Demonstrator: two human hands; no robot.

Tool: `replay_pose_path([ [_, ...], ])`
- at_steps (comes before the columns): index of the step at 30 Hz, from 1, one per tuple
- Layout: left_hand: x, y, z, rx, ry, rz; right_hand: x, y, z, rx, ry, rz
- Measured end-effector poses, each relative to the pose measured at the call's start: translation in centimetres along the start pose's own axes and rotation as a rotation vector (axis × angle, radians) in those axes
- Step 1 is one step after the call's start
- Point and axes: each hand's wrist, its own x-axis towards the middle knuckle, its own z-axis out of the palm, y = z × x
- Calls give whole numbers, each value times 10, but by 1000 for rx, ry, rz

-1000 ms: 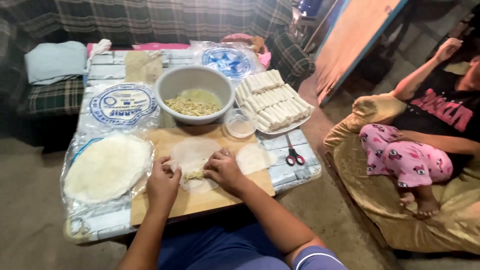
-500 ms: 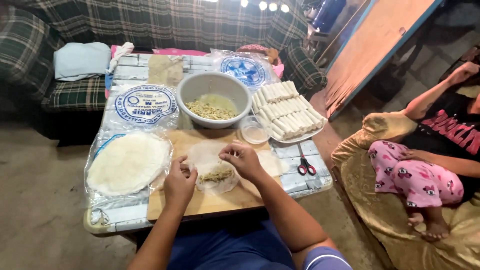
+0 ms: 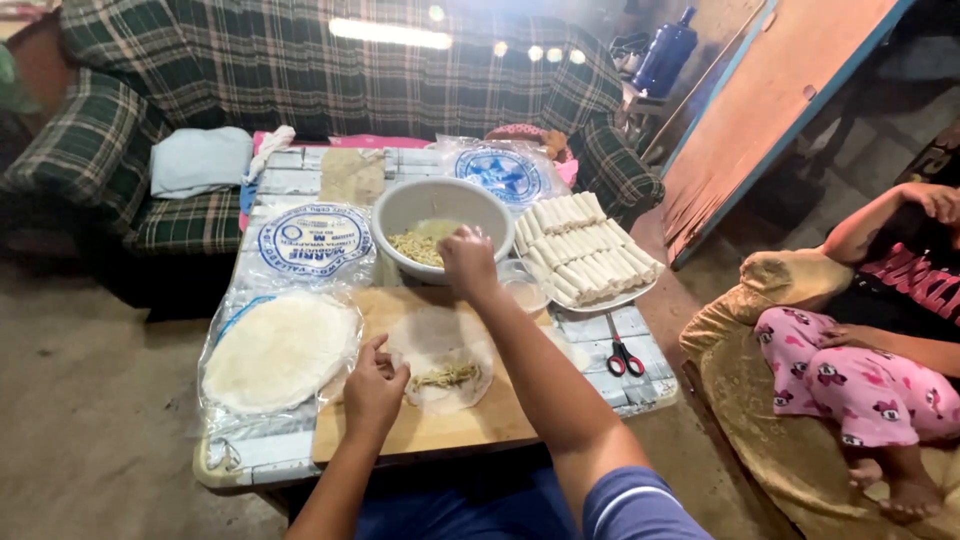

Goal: Assembling spring rolls by placing filling on wrappers and rolling them up manually.

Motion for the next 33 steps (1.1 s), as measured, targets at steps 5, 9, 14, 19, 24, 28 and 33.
replay_pose_path([
  [5, 0, 23, -16, -11, -104, -51, -89, -36, -61, 365, -189, 69],
  [9, -5, 32, -21, -87, -101, -69, -158, -21, -36, 437, -184, -139],
  [14, -2, 37, -17, -73, -97, -89, -167, -26, -60, 575, -183, 50],
  [19, 11, 19, 8, 19, -58, -15, -170, 12, -36, 539, -148, 247],
  [24, 17, 38, 27, 121, -123, 126, -162, 44, -28, -131, -344, 414],
  [28, 16, 46, 49, 154, -206, 173, -154, 22, -32, -243, -395, 417],
  [33, 21, 33, 52, 123, -401, 219, -161, 24, -8, -237, -333, 360],
])
